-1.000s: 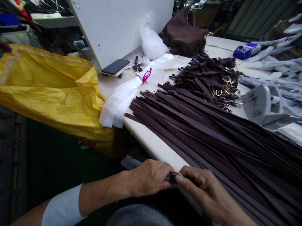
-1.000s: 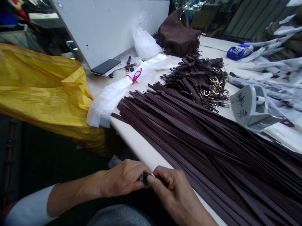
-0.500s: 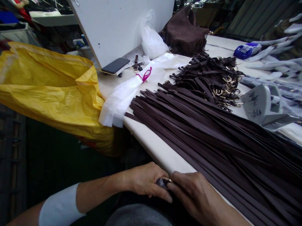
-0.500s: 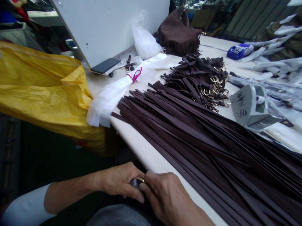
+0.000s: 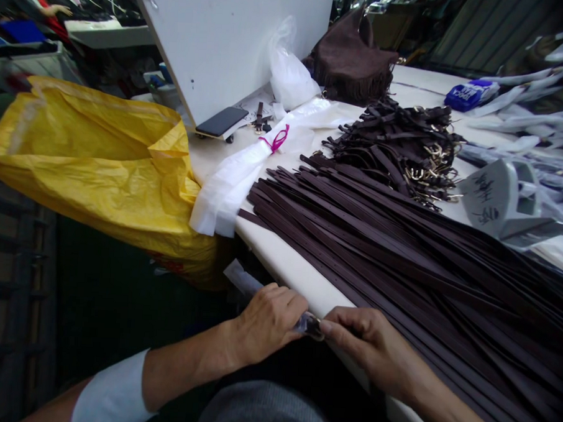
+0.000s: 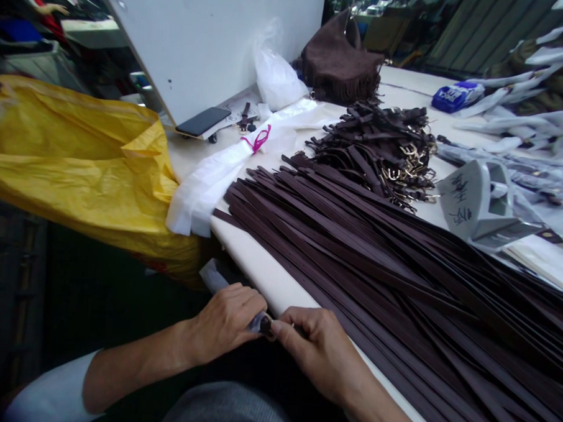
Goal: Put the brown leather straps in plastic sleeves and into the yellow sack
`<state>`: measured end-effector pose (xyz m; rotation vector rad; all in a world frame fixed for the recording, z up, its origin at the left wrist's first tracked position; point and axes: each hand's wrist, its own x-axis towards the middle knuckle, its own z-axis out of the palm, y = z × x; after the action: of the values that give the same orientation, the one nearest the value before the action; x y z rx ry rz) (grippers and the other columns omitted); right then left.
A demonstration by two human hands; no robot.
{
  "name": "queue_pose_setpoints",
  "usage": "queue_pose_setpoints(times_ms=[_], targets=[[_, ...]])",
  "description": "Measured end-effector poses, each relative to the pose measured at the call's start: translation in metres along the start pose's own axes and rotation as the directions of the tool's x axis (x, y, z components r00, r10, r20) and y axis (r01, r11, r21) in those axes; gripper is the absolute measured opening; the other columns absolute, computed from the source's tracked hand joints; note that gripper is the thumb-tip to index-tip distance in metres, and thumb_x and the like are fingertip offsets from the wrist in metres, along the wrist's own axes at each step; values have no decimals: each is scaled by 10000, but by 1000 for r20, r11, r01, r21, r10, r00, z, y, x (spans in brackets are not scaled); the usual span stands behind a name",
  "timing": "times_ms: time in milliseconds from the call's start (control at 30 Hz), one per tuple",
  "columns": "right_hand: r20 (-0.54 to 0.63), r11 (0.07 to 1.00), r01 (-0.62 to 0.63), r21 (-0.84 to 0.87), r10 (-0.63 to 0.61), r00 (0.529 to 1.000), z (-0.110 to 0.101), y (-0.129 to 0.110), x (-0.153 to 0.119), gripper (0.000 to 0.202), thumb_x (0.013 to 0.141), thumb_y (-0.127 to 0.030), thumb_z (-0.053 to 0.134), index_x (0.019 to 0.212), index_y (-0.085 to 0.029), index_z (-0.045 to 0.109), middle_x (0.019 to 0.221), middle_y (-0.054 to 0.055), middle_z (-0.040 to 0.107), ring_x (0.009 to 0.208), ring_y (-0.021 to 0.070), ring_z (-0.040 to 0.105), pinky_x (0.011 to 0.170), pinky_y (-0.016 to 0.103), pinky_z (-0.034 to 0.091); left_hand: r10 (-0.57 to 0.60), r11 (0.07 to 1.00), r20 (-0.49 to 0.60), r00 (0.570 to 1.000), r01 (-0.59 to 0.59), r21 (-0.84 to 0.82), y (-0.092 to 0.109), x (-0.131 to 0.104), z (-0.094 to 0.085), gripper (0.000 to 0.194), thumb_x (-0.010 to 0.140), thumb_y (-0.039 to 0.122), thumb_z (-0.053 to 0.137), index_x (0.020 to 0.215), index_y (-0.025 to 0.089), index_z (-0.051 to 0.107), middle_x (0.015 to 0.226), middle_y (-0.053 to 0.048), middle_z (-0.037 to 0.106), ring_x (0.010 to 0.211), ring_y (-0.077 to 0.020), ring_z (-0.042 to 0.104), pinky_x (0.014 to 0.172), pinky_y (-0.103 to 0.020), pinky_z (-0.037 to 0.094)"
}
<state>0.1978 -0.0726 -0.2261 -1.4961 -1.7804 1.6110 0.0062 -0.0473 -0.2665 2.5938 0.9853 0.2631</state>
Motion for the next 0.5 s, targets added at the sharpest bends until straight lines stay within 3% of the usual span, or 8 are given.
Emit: queue_pose_setpoints(times_ms=[100, 167, 267, 367, 500], targets=[[30, 977, -96, 191, 92, 995, 5, 5, 8, 419, 815, -508, 492, 608, -147, 534, 519, -61, 284, 488, 82, 232, 466, 219, 202, 96, 989, -172, 980, -75, 125, 4, 1, 11, 261, 900, 316, 368, 709, 163, 459, 655, -22, 522, 616, -163, 504, 564, -286, 368], [25, 971, -63, 232, 58, 998, 8, 10, 12, 416, 809, -510, 505, 611, -145, 535, 527, -53, 330, 499, 86, 275, 480, 219, 234, 120, 988, -212, 970, -95, 125, 5, 3, 14, 250, 902, 291, 355, 705, 166, 448, 644, -21, 520, 603, -164, 502, 550, -284, 372], [15, 979, 34, 200, -38, 999, 4, 19, 10, 367, 831, -484, 496, 682, -151, 536, 598, -29, 432, 562, 106, 381, 529, 222, 303, 78, 997, -128, 989, -80, -8, 1, 3, 11, 269, 892, 371, 401, 727, 163, 448, 658, -11, 543, 593, -149, 516, 534, -260, 379], [56, 994, -28, 110, 22, 998, -8, 23, 4, 312, 851, -467, 480, 742, -175, 489, 598, -45, 394, 533, 100, 359, 476, 213, 280, -17, 993, -5, 1000, 17, -117, -4, 3, 1, 275, 851, 411, 488, 736, 163, 460, 668, 6, 551, 575, -128, 515, 517, -231, 361], [-48, 988, 5, -155, -12, 999, -13, 2, 11, 246, 808, -362, 554, 662, -179, 479, 589, -35, 422, 550, 111, 391, 495, 229, 298, -60, 961, 148, 987, 97, -259, -3, 9, -9, 240, 794, 389, 573, 829, 163, 503, 712, 10, 581, 610, -126, 545, 529, -206, 356]])
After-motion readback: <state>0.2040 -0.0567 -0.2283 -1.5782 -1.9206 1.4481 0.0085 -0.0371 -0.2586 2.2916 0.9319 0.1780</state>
